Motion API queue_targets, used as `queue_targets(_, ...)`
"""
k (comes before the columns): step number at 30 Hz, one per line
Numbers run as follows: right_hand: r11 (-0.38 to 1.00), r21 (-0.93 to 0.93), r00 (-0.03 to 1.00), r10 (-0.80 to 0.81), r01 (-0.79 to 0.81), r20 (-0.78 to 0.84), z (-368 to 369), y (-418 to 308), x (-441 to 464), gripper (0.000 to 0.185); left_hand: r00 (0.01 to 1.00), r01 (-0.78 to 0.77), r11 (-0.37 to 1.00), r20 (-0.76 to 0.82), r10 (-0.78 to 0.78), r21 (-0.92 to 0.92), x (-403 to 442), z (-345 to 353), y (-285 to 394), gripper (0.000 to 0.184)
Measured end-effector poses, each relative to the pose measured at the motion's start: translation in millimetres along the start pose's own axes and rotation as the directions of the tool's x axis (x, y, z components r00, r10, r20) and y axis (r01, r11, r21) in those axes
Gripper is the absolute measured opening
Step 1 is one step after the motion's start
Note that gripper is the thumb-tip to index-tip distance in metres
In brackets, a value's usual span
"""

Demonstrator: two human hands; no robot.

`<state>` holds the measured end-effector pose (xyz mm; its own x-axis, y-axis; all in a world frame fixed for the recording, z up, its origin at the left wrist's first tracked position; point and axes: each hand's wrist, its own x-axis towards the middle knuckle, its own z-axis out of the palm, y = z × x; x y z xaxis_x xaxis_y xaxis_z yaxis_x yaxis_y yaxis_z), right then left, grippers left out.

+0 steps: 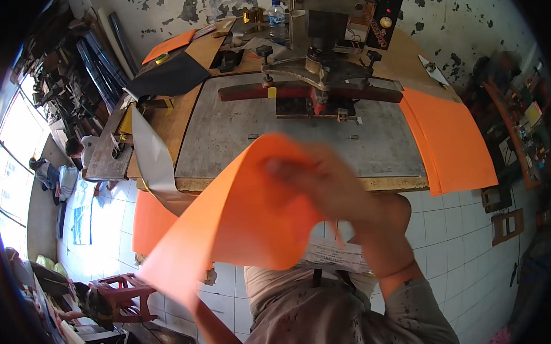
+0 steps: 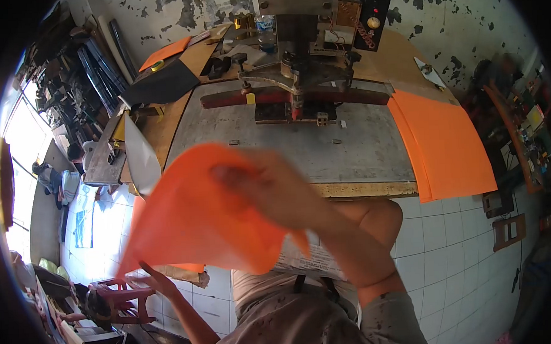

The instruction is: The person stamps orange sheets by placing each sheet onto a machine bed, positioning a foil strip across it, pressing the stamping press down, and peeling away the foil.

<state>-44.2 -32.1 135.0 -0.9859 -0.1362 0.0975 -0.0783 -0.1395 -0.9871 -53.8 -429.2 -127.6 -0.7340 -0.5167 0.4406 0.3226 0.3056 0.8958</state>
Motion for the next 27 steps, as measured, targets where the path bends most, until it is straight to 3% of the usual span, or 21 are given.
queue_targets(2, 0.998, 0.067, 0.987, 0.020, -0.009, -0.161, -27, -11, -13, 0.031, 0.969, 0.245, 0.922, 0.115, -0.220, -0.299, 32, -6, -15, 0.078)
queue_targets(4, 0.996, 0.087, 0.955, 0.006, 0.021, -0.298, -59, -9, -22, 0.031, 0.746, 0.657, 0.590, 0.522, -0.414, -0.470, 58, 7, -26, 0.062)
queue_targets(7, 0.997, 0.069, 0.907, 0.042, -0.014, -0.420, -123, 7, -41, 0.033, 0.731, 0.556, 0.744, 0.644, -0.225, -0.370, 78, 60, 36, 0.056)
queue_targets(10, 0.998, 0.007, 0.860, 0.061, -0.066, -0.506, -157, 12, -67, 0.035, 0.646, 0.604, 0.721, 0.738, -0.194, -0.339, 111, 98, 81, 0.052)
queue_targets(13, 0.997, -0.049, 0.828, 0.023, -0.061, -0.561, -174, 15, -85, 0.038, 0.597, 0.556, 0.781, 0.791, -0.134, -0.286, 136, 126, 101, 0.045)
queue_targets(16, 0.997, -0.070, 0.806, -0.012, -0.036, -0.592, -188, 24, -102, 0.042, 0.595, 0.535, 0.787, 0.798, -0.093, -0.308, 131, 143, 133, 0.042)
queue_targets(25, 0.988, -0.136, 0.798, -0.136, 0.068, -0.587, -174, 26, -129, 0.050, 0.761, 0.245, 0.915, 0.649, 0.024, -0.321, 120, 137, 150, 0.054)
queue_targets(27, 0.983, -0.166, 0.792, -0.158, 0.073, -0.589, -169, 19, -131, 0.051, 0.770, 0.272, 0.902, 0.638, 0.005, -0.335, 113, 129, 149, 0.051)
